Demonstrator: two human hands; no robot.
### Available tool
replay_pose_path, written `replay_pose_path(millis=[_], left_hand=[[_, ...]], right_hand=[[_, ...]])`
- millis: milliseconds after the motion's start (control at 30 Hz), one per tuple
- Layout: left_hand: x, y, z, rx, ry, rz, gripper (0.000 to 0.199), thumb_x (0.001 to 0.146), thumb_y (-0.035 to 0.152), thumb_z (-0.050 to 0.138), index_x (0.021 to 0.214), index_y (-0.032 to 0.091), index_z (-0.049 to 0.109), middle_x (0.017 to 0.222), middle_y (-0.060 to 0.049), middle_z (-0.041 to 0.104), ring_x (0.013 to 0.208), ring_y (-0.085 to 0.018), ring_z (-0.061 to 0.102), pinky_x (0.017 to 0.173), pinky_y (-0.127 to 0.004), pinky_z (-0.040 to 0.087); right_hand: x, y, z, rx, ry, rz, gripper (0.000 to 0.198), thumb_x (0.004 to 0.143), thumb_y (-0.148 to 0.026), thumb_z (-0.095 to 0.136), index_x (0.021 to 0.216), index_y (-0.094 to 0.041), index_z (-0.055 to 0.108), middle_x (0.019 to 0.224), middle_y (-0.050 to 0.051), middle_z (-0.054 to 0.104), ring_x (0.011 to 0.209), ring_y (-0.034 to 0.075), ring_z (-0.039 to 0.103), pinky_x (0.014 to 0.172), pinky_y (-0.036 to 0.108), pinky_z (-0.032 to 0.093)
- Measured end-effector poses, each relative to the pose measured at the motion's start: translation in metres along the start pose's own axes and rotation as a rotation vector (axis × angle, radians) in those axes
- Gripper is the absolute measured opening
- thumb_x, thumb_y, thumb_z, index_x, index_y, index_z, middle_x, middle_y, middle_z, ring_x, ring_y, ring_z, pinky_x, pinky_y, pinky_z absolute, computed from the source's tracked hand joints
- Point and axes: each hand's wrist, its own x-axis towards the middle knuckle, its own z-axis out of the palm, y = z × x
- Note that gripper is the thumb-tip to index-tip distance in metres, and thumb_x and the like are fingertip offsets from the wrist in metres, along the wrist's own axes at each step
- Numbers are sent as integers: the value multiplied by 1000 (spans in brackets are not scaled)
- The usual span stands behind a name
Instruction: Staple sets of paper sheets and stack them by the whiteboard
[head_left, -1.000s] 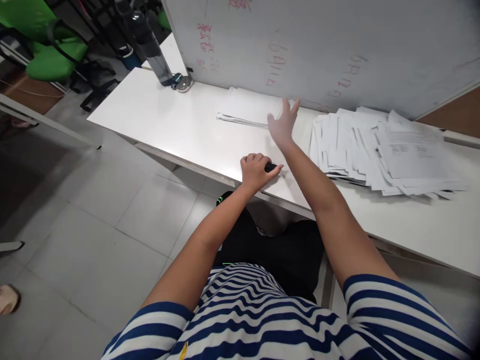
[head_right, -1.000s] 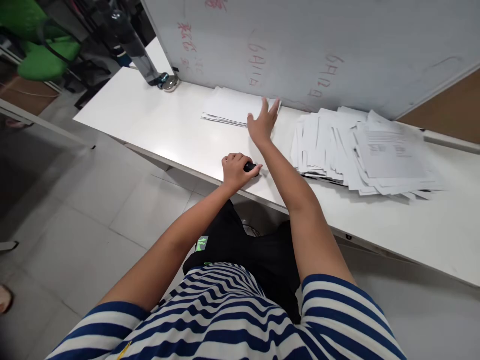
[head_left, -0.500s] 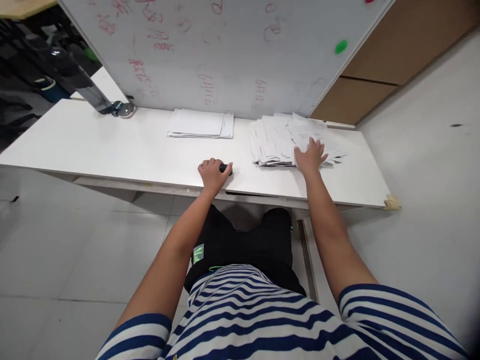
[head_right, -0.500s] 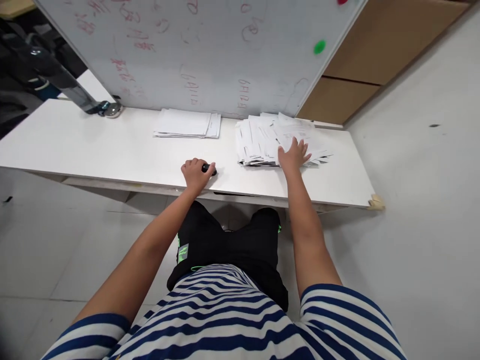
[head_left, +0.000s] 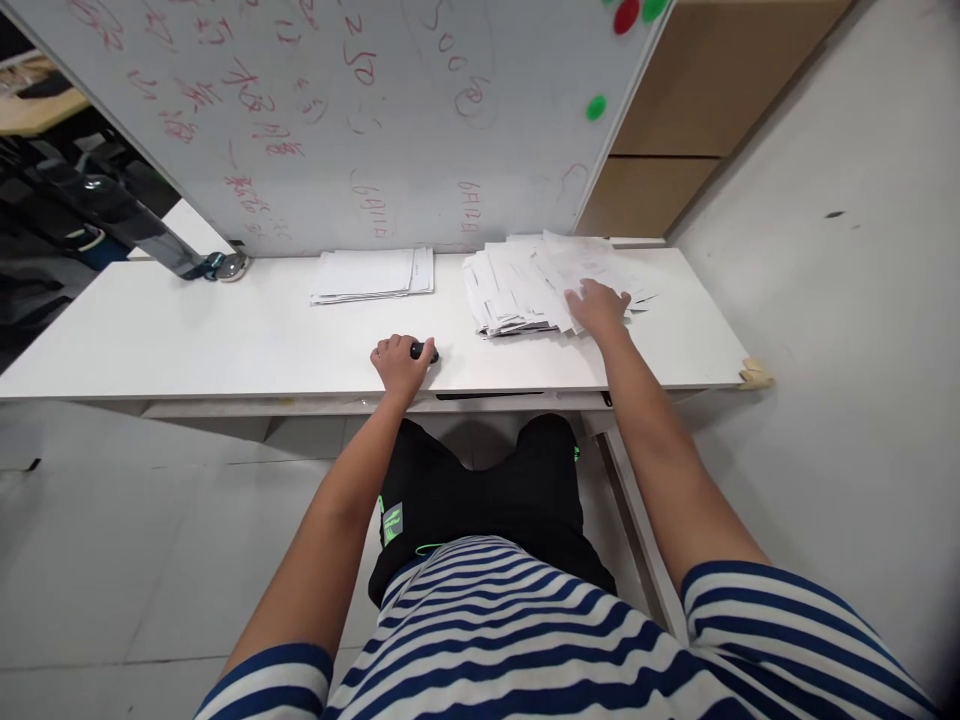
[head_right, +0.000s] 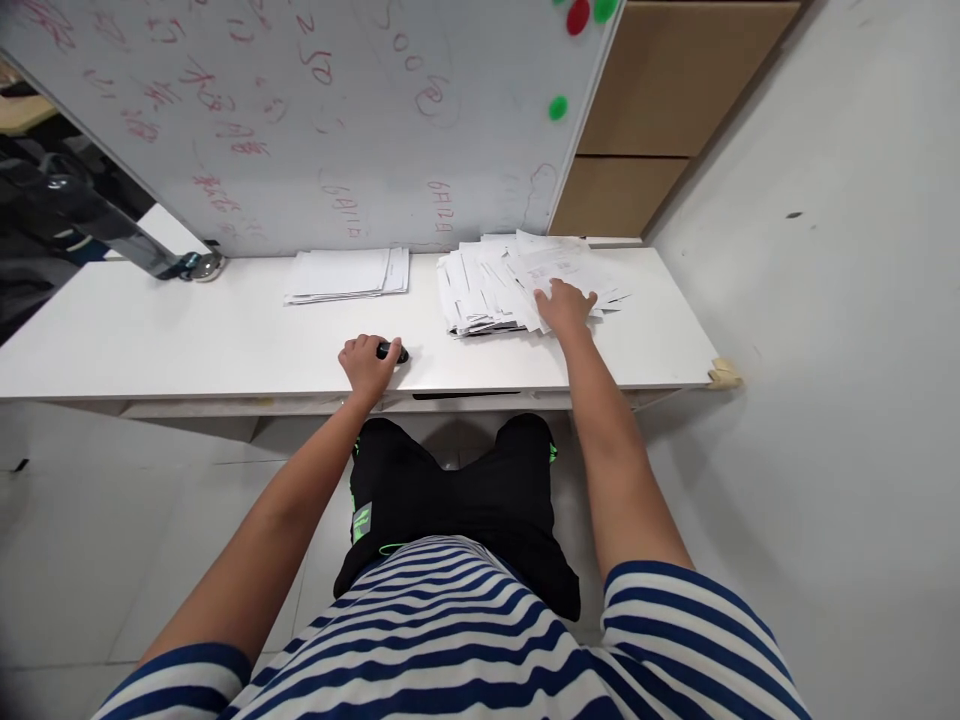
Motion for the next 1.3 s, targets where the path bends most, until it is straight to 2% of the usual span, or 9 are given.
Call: replay_pose_path(millis=[67,133,233,500,667,767,900,1133,1300], left_hand=[[1,1,-1,10,-1,-4,25,93,47,63,86,24,66,104,-10,71,112,-32,56,100,-46,33],[2,1,-1,17,-2,-7,25,93,47,62,86,23,66,104,-10,71,112,-32,56,100,-46,33],[2,0,0,21,-10,-7,26,93,47,61,87,23,67,105,-11,71,113,-33,56,99,-46,33],[2,-4,3,21,1,-1,27,94,48,60,90,23,68,107,-12,71,114,-33,56,100,-47,32],[2,-3,3,20,4,3,28,94,49,59,90,23,68,107,-11,72,114,-33,56,101,-46,32],[1,-3,3,12,1,-2,27,93,49,59,91,23,68,107,-11,71,114,-33,55,101,-46,33],[0,-2,1,-6,-11,-7,27,94,49,59,91,24,68,108,-12,70,116,-34,55,102,-48,32],[0,1,-1,-17,-28,-18,26,94,48,59,88,24,66,106,-11,71,115,-33,55,103,-48,32],[0,1,1,-30,-22,-24,28,94,49,57,88,24,67,106,-12,70,116,-33,54,105,-49,31]], right_hand=[[7,4,1,8,-15,-28,67,95,-53,50,153,-19,47,155,17,52,144,36,44,123,68,13],[10,6,5,64,-53,-32,73,93,-62,50,156,-24,44,165,13,40,151,35,34,124,68,13],[10,9,12,151,-74,-13,76,91,-69,49,154,-27,46,168,10,35,154,34,32,124,66,17],[9,10,17,177,20,9,57,99,-53,46,147,-23,56,160,9,48,148,31,44,122,54,29],[9,5,15,153,72,44,57,98,-47,51,146,-15,54,136,18,68,126,34,61,108,47,46],[11,3,12,124,96,65,56,98,-41,52,146,-12,52,129,20,70,122,35,62,105,47,46],[14,1,9,109,129,134,48,98,-33,46,139,-11,58,121,22,71,116,36,65,102,49,48],[16,2,14,153,185,163,50,99,-43,43,129,-11,65,113,21,73,111,36,66,101,50,50],[1,3,15,340,231,204,50,102,-43,32,126,-14,66,122,17,71,113,32,64,102,48,49]])
